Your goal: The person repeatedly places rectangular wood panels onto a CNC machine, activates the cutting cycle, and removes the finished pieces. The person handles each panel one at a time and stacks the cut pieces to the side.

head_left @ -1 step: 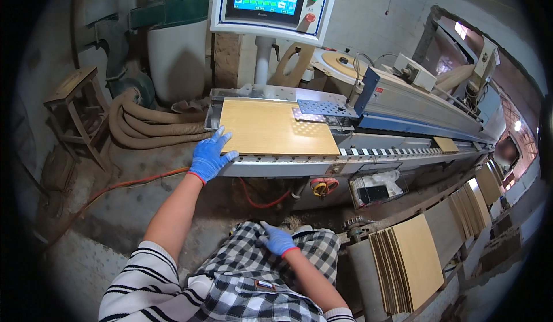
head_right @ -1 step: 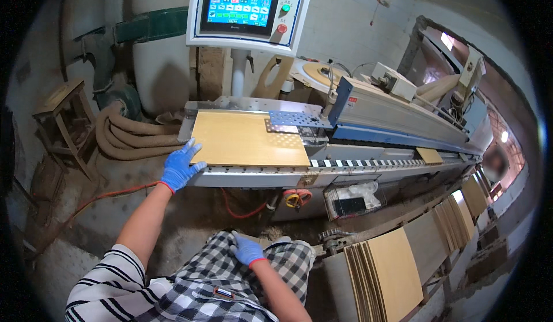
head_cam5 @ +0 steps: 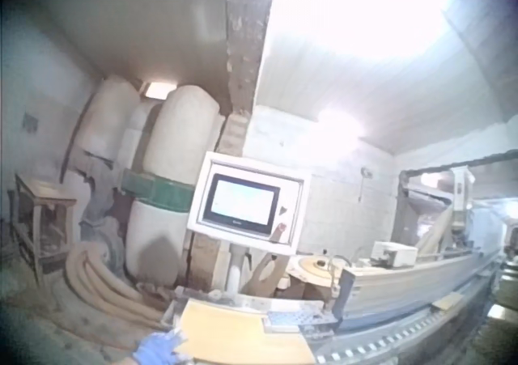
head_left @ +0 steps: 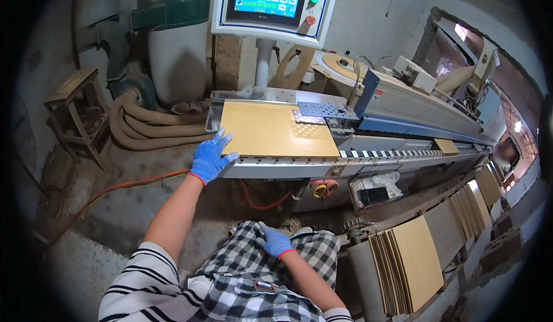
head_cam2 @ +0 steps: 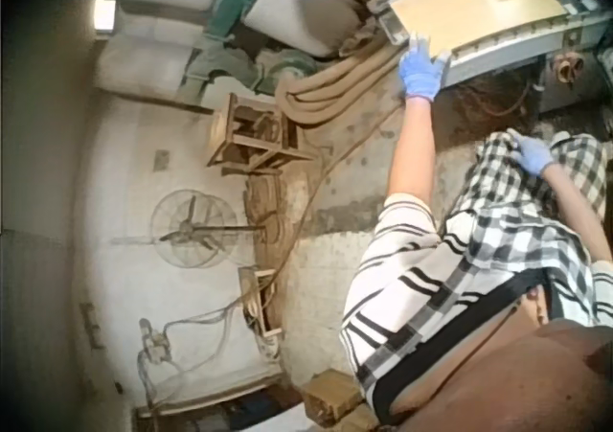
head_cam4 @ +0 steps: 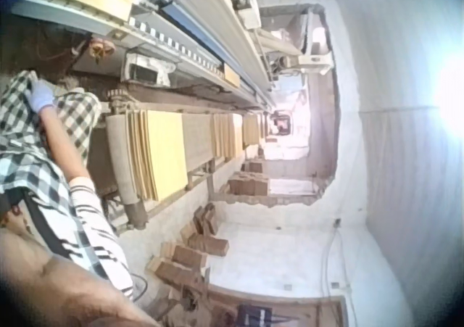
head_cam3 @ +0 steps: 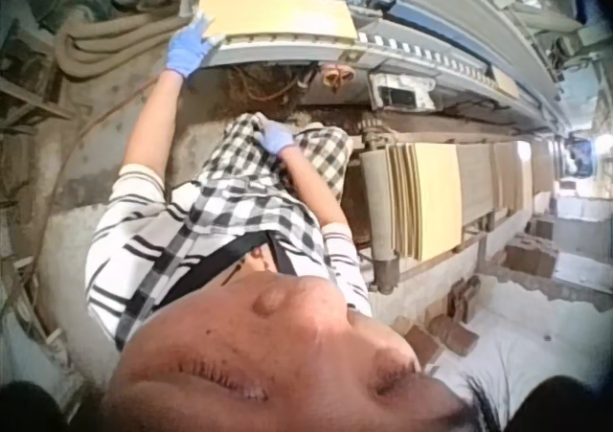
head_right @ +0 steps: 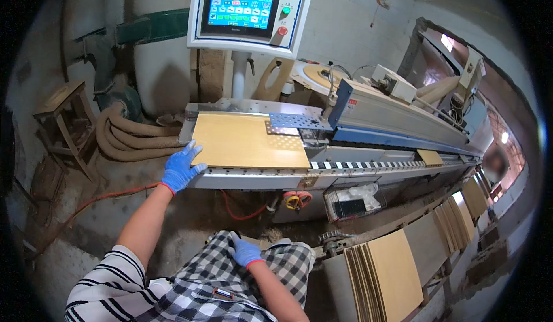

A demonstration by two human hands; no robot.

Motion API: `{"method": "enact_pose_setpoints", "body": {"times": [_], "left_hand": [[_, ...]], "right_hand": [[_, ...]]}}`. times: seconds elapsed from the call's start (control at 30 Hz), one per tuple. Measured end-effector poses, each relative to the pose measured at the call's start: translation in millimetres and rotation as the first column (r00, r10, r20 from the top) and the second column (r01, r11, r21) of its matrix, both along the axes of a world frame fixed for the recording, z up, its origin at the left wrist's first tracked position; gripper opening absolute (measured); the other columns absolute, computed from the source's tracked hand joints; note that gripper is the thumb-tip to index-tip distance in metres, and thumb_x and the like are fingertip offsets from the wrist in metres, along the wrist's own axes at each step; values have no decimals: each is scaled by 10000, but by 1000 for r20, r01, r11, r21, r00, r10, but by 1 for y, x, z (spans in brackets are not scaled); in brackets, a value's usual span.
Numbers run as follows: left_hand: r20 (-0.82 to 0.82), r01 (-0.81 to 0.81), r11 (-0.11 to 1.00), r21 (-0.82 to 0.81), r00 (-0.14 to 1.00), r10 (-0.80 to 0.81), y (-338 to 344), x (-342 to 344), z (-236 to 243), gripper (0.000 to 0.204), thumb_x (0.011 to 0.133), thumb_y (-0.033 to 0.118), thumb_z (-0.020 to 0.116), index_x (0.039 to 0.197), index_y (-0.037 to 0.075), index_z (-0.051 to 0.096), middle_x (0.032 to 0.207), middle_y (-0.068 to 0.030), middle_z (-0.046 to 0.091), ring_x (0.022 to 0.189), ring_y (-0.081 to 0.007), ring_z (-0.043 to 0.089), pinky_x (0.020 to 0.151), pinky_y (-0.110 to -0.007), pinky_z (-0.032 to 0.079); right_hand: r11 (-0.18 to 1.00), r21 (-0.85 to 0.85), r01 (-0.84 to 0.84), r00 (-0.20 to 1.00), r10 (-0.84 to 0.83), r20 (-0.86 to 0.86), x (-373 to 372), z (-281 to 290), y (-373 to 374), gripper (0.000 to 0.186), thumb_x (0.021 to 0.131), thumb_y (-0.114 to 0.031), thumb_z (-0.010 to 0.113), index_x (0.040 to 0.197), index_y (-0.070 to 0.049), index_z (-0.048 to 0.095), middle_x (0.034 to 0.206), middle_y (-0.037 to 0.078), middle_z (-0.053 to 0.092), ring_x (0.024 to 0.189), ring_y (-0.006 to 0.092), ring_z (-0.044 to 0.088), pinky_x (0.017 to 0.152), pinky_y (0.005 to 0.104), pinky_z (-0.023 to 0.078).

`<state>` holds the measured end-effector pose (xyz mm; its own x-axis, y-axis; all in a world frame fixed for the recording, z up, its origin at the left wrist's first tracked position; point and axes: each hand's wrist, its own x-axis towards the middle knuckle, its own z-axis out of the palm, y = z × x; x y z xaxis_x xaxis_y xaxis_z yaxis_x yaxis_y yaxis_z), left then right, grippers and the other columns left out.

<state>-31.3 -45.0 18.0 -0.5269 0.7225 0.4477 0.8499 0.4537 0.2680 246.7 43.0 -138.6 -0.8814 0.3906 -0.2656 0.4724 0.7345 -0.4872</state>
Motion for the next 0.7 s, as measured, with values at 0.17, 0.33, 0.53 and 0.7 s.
{"method": "enact_pose_setpoints", "body": {"times": [0.17, 0.33, 0.53, 0.7], "left_hand": [[7, -14, 999, -29, 1000, 14, 1, 2, 4, 620, 842, 516, 604, 1331, 145, 516, 1435, -161, 421, 1090, -361, 572, 949, -432, 449], [-6, 1, 1000, 18, 1000, 0, 0, 0, -3, 628, 834, 516, 615, 1329, 143, 515, 1433, -165, 421, 1082, -365, 573, 939, -436, 452], [24, 3, 1000, 20, 1000, -3, 1, 3, 2, 616, 832, 489, 631, 1327, 142, 516, 1427, -181, 422, 1112, -368, 555, 963, -437, 437], [-4, 26, 998, 51, 1000, -26, -6, -2, -3, 603, 837, 472, 632, 1321, 131, 519, 1402, -216, 429, 1192, -367, 489, 1026, -450, 375]], "right_hand": [[996, -83, 26, 990, -37, -138, -5, 6, 0, 459, 875, -420, 587, 1193, -94, 536, 1002, 231, 646, 938, 420, 610, 786, 496, 487], [988, -43, 148, 944, -154, -292, -27, 56, 11, 358, 877, -416, 605, 946, -66, 568, 886, 220, 643, 877, 434, 601, 725, 486, 485], [1000, -14, -20, 923, 13, -385, -41, 67, 17, 602, 884, -259, 590, 1421, -158, 336, 1145, 229, 602, 1057, 400, 572, 894, 458, 455], [988, 150, 24, 923, 36, -383, 18, 74, 21, 602, 869, -268, 596, 1409, -102, 389, 1024, 210, 621, 962, 376, 575, 853, 453, 448]]}}
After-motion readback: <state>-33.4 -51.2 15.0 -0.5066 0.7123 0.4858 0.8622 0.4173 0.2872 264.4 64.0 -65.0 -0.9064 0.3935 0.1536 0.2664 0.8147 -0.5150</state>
